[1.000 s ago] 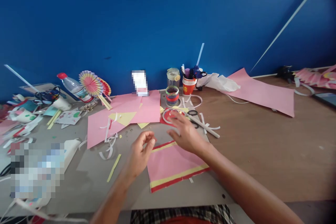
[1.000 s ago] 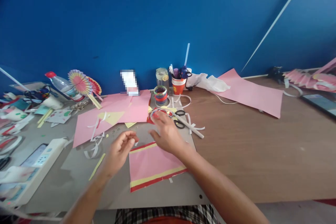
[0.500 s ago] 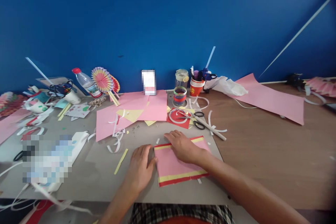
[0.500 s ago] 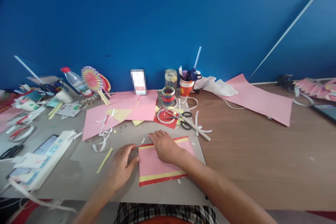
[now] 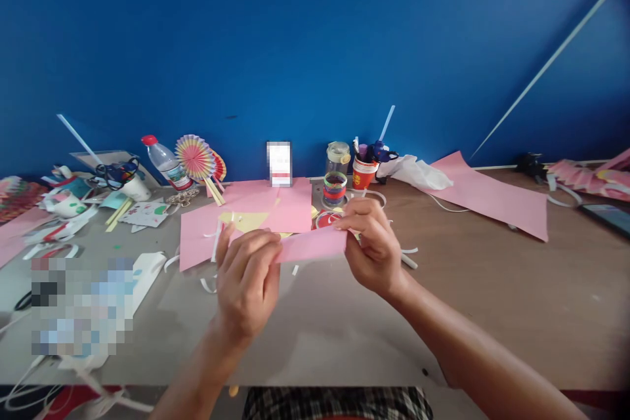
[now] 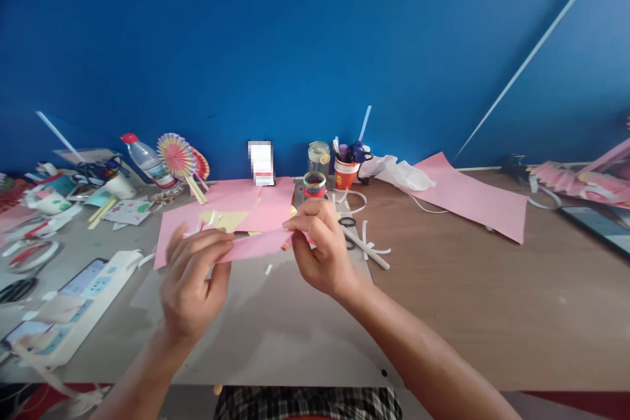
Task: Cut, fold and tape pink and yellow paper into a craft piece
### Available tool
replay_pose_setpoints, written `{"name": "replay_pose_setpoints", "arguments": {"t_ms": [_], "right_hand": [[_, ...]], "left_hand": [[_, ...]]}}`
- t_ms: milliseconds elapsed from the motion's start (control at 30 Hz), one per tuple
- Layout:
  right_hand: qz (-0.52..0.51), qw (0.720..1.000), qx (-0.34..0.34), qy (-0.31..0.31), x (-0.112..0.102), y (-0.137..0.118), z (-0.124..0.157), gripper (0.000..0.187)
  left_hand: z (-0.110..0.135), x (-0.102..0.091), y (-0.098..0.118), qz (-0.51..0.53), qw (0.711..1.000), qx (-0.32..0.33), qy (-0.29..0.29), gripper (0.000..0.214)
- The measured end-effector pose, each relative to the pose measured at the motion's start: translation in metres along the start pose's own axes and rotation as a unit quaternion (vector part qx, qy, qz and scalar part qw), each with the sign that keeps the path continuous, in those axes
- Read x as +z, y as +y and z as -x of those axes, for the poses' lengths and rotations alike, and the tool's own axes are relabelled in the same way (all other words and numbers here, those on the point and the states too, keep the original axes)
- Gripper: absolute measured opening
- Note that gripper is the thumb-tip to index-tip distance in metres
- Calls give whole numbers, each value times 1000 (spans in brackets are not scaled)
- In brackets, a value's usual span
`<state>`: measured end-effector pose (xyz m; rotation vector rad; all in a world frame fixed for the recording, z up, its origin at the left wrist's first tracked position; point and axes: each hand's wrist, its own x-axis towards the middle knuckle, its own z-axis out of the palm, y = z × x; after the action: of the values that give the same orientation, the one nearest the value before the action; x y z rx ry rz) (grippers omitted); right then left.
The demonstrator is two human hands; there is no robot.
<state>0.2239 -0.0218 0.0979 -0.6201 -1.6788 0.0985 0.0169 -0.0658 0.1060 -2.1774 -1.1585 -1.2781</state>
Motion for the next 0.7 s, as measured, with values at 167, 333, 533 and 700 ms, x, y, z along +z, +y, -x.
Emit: {"name": "replay_pose_setpoints", "arguments": {"t_ms": [167, 333, 533, 700], "right_hand": [[150, 983, -80, -71, -26, 8, 32, 48], [124, 937, 26, -325, -46, 14, 102, 54], [18, 915, 38, -402, -48, -27, 125, 50], [30, 881, 87, -464, -33, -40, 136, 31]], "left_hand": [[27, 6, 4, -50, 993, 100, -37, 22], [104, 23, 3, -12, 976, 79, -202, 24], [125, 14, 18, -3, 961, 83, -262, 26], [117, 12, 28, -6, 938, 65, -340, 29]]}}
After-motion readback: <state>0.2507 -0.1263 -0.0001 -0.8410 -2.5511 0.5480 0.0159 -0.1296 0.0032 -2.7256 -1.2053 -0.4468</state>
